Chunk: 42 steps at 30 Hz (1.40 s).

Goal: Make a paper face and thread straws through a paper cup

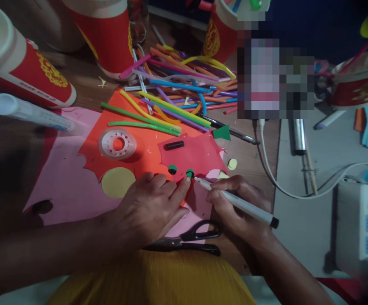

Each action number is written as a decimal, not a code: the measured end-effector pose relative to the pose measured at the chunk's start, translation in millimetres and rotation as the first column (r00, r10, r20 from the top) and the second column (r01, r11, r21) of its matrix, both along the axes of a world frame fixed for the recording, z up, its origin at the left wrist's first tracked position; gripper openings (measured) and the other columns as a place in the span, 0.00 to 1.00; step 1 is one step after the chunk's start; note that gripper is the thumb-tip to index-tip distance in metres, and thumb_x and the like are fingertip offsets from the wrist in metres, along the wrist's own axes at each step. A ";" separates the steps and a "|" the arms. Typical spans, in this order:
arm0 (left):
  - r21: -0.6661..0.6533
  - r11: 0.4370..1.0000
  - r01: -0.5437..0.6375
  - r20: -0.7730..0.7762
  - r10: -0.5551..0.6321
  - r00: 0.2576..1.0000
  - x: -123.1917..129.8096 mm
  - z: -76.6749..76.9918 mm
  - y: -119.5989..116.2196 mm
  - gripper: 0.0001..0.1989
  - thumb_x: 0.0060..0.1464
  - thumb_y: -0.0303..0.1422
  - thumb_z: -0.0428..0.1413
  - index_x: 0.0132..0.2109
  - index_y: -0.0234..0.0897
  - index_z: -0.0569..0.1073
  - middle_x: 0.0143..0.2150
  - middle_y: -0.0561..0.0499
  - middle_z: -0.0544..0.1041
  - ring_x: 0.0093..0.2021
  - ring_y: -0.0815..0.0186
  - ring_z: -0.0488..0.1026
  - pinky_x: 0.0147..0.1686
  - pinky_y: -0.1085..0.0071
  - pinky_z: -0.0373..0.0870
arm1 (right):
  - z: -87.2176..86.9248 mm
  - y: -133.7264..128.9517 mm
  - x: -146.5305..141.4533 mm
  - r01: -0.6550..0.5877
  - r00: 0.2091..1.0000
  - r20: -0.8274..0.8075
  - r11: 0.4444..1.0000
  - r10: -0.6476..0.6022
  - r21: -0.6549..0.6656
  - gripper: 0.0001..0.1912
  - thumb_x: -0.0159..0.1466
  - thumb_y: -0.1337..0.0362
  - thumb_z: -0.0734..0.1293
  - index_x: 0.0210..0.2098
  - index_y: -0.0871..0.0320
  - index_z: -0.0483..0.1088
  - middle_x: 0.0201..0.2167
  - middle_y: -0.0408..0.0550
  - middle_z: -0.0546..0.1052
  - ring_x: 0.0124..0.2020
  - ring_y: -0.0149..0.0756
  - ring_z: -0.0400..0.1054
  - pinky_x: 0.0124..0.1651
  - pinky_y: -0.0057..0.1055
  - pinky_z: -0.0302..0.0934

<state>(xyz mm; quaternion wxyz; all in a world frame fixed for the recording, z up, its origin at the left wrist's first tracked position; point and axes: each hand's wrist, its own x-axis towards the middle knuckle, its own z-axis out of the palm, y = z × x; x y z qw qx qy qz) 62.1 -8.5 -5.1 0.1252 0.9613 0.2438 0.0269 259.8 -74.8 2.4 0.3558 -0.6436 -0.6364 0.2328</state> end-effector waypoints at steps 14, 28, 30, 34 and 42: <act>-0.037 0.999 0.009 -0.029 -0.010 1.000 -0.1 1.7 1.2 0.22 0.62 0.39 0.46 0.56 0.29 0.66 0.36 0.46 0.78 0.36 0.58 0.71 0.36 0.62 0.63 | 0.1 -3.8 2.6 0.069 0.998 0.004 0.998 -0.069 0.009 0.05 0.57 0.69 0.67 0.34 0.55 0.69 0.24 0.38 0.76 0.22 0.28 0.71 0.26 0.26 0.65; -0.011 1.000 0.007 -0.035 -0.007 0.999 0.5 1.4 0.7 0.22 0.62 0.40 0.46 0.57 0.29 0.66 0.36 0.46 0.77 0.36 0.59 0.70 0.36 0.62 0.61 | 1.7 2.2 1.4 -0.009 0.999 0.037 1.000 0.008 0.025 0.05 0.57 0.70 0.66 0.33 0.55 0.68 0.22 0.38 0.76 0.21 0.29 0.71 0.24 0.25 0.66; -0.015 1.000 0.001 -0.038 -0.002 0.999 0.5 1.4 0.5 0.22 0.62 0.40 0.46 0.57 0.29 0.66 0.36 0.46 0.77 0.36 0.59 0.70 0.36 0.62 0.61 | 1.6 1.5 1.5 0.011 0.999 0.053 1.000 -0.013 0.022 0.05 0.57 0.70 0.66 0.33 0.54 0.68 0.22 0.38 0.75 0.20 0.29 0.71 0.23 0.25 0.66; -0.027 1.000 0.006 -0.056 -0.007 0.998 0.5 2.0 0.4 0.22 0.62 0.40 0.46 0.57 0.30 0.66 0.36 0.47 0.77 0.36 0.59 0.70 0.36 0.62 0.62 | 1.6 0.6 1.0 0.015 0.999 0.041 1.000 -0.016 0.014 0.05 0.57 0.70 0.66 0.33 0.55 0.68 0.22 0.38 0.76 0.19 0.29 0.71 0.22 0.25 0.65; -0.022 1.000 0.008 -0.045 -0.009 0.999 -0.3 1.1 0.1 0.22 0.61 0.40 0.46 0.57 0.30 0.66 0.35 0.47 0.77 0.36 0.58 0.70 0.36 0.62 0.62 | 1.1 0.1 0.4 0.037 0.999 0.034 0.999 -0.038 0.006 0.04 0.57 0.68 0.66 0.32 0.54 0.69 0.22 0.39 0.76 0.20 0.30 0.71 0.23 0.26 0.66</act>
